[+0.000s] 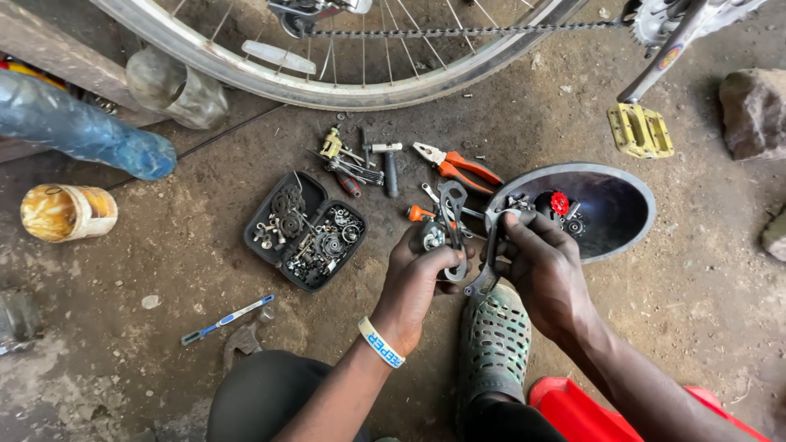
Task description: The person sits on a stool and works on a bicycle derailleur, picking up small parts from a black bowl and a toolbox. They assemble the derailleur by hand, attaching a jockey wheel and other components, while various tools and bicycle parts are scattered on the floor.
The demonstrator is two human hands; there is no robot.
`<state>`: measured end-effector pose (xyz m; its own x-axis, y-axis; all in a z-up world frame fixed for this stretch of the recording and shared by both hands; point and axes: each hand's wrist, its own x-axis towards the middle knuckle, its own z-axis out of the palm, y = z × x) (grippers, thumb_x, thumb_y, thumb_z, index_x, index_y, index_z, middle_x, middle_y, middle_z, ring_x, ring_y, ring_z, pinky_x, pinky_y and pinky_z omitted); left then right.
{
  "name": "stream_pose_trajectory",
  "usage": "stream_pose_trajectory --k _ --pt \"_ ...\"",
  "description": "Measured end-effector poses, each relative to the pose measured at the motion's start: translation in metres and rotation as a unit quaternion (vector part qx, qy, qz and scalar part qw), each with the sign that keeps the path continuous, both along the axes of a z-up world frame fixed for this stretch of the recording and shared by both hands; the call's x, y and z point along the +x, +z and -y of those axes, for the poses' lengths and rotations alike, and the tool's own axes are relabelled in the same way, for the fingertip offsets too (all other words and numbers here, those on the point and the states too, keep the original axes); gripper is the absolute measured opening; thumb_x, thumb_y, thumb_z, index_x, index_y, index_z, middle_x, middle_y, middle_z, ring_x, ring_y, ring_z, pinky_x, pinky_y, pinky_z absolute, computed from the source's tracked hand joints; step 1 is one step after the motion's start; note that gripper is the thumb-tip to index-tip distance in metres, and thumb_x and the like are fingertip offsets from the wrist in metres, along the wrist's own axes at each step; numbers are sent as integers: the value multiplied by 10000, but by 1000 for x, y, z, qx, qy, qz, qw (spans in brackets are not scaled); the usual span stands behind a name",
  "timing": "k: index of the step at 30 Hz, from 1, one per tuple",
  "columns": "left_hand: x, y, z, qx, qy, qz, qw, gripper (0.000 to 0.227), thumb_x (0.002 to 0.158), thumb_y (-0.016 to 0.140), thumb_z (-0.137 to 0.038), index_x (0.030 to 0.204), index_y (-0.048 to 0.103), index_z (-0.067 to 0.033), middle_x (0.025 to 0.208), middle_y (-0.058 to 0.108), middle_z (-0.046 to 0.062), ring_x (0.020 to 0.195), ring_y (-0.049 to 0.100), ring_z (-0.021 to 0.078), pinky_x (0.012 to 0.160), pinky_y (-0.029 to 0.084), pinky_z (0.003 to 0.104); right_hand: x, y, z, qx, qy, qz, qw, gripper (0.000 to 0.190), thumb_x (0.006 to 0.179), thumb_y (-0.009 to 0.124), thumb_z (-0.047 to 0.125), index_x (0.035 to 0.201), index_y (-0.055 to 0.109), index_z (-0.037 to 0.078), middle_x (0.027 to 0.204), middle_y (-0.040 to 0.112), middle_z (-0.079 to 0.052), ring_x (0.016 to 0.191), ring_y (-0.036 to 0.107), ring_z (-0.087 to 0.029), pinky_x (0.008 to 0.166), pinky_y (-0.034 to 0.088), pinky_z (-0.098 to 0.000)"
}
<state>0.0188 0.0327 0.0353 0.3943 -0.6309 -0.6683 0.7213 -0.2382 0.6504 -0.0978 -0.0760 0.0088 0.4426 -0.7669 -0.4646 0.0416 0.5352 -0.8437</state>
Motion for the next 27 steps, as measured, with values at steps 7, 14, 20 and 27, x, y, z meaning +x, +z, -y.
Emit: stream_pose_trajectory --k 7,14,20,27 --pt "-11 -35 3 56 -45 91 993 403 708 708 -120 1100 634 -64 926 680 100 864 632 211 650 495 318 8 6 -14 4 41 -92 995 116 964 710 142 1007 662 46 820 609 -23 722 654 -145 611 563 -286" --pt "-11 -22 6 64 -52 134 988 383 669 742 -37 1044 664 -56 850 693 101 814 633 182 627 514 298 -5 -18 -11 -2 38 -86 996 158 929 742 113 1030 684 6 778 622 -77 692 648 -180 572 566 -317" --pt "-11 -32 4 31 5 90 995 372 680 686 -35 1051 660 -48 856 646 109 792 579 195 620 507 316 -3 -11 0 -22 40 -68 997 199 910 769 107 1056 679 5 768 650 -92 679 666 -188 556 569 -285" --pt "-4 -25 -5 49 -58 183 980 729 685 589 -74 1407 512 -8 1218 516 247 1091 516 310 895 494 453 1 4 9 -32 22 -68 997 192 932 756 101 1090 677 25 794 652 -50 666 657 -124 574 554 -234"
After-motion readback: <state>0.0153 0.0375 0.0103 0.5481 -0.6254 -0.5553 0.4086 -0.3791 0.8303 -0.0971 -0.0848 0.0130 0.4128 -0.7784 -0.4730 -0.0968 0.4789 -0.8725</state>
